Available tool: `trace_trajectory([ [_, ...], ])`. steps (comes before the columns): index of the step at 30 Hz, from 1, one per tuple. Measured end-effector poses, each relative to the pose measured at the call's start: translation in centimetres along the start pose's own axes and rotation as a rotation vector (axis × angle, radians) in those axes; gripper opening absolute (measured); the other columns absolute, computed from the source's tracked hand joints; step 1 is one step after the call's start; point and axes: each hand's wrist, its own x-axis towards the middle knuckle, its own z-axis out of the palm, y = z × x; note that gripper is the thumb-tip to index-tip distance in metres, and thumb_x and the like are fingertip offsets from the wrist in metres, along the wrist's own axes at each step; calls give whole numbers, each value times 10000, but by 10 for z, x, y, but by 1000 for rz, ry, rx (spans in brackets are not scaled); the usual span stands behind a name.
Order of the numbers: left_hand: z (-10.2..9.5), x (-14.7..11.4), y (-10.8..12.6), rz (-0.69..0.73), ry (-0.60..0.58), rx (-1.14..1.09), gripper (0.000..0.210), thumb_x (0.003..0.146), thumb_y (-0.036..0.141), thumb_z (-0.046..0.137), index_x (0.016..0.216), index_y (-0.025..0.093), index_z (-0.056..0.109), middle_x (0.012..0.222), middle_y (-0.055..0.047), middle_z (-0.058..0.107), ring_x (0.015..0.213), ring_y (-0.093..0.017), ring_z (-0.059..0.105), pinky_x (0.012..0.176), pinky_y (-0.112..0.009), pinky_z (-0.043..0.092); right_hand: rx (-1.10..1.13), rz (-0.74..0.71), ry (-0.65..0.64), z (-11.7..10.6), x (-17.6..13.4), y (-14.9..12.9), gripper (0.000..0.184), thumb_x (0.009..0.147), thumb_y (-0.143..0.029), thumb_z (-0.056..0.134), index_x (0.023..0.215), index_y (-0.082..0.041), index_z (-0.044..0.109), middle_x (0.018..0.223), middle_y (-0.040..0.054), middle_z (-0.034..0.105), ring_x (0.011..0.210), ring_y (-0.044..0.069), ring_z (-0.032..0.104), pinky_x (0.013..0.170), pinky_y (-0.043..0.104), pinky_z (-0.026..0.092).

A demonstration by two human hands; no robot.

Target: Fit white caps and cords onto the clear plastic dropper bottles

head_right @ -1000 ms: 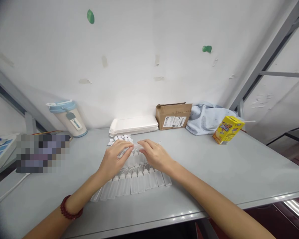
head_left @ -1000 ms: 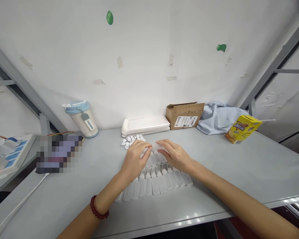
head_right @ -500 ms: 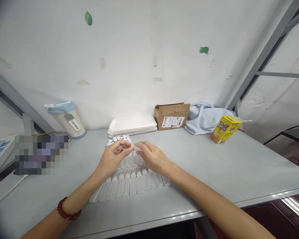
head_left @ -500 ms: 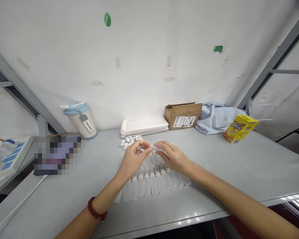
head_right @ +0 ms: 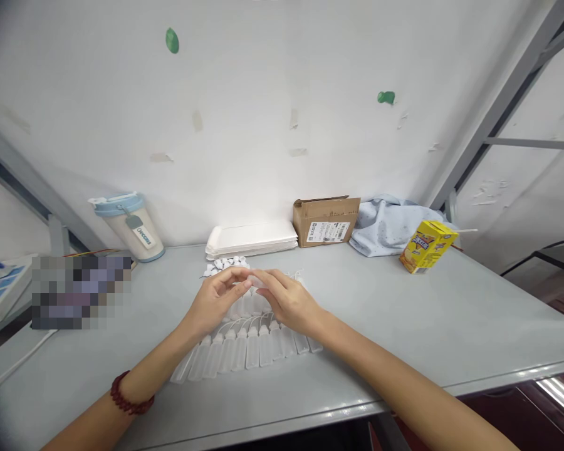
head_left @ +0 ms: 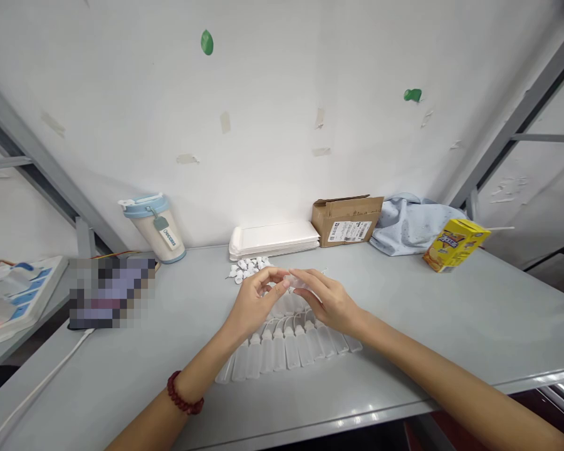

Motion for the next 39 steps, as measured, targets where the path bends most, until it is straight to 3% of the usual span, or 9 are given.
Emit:
trace_trajectory([
  [8, 3, -1, 2, 22, -41, 61, 186, 802, 284, 566, 953, 206, 641, 976, -42, 668, 919, -187, 601, 747, -289, 481, -5, -66, -23, 2, -3, 7, 508, 892, -64, 372, 1354, -274, 340, 1044, 90, 580, 893, 147, 611, 668, 263, 547],
  [13, -4, 3, -2, 69, -70, 144, 229, 804, 279, 565, 1015, 232, 639, 1053, -36, 659, 972, -190, 585, 768, -285, 483, -59, -32, -38, -1, -1, 8, 430, 901, -91, 374, 1304, -238, 404, 1010, 97, 585, 806, 144, 612, 624, 258, 534],
  [16, -25, 13, -9, 109, 66, 328, 209, 814, 287, 528, 970, 221, 651, 1038, -36, 672, 931, -197, 598, 777, -307, 484, -114, -14, -7, -6, 2, 9, 358, 905, -117, 396, 1247, -209, 452, 981, 105, 590, 784, 155, 606, 617, 268, 526],
  [19, -57, 23, -22, 191, 236, 694, 223, 804, 236, 475, 920, 190, 660, 971, -63, 689, 962, -249, 573, 845, -385, 447, -137, -5, 43, -10, 5, 13, 324, 908, -129, 403, 1215, -209, 468, 986, 108, 592, 824, 169, 601, 646, 285, 525],
  [22, -85, 29, -37, 140, 218, 894, 233, 777, 200, 458, 873, 183, 669, 893, -74, 699, 897, -274, 581, 813, -408, 452, -148, -8, 83, -12, 7, 16, 320, 909, -127, 405, 1209, -220, 466, 987, 103, 592, 837, 172, 598, 658, 289, 526],
  [24, -92, 30, -45, 114, 178, 935, 232, 775, 201, 459, 870, 187, 670, 890, -73, 699, 893, -275, 584, 799, -397, 458, -152, -11, 92, -12, 7, 17, 321, 907, -124, 411, 1208, -222, 463, 979, 100, 594, 837, 173, 597, 659, 290, 527],
  [28, -79, 28, -49, 129, 89, 916, 229, 796, 214, 458, 890, 192, 666, 932, -63, 691, 934, -259, 575, 833, -380, 453, -148, -11, 78, -10, 5, 19, 310, 906, -117, 413, 1198, -204, 469, 987, 109, 597, 845, 173, 595, 662, 288, 525],
  [33, -56, 27, -47, 249, -32, 843, 292, 864, 205, 393, 992, 186, 655, 1103, -60, 640, 1078, -241, 503, 921, -402, 416, -162, -28, 64, -8, 4, 19, 299, 911, -125, 402, 1195, -196, 465, 986, 114, 599, 834, 177, 602, 649, 292, 528],
  [39, -55, 29, -56, 209, -123, 844, 361, 884, 171, 333, 1097, 216, 621, 1183, -46, 614, 1176, -252, 440, 974, -446, 356, -174, -26, 42, -6, 4, 17, 297, 903, -110, 418, 1185, -193, 461, 981, 117, 604, 811, 175, 603, 621, 287, 528],
])
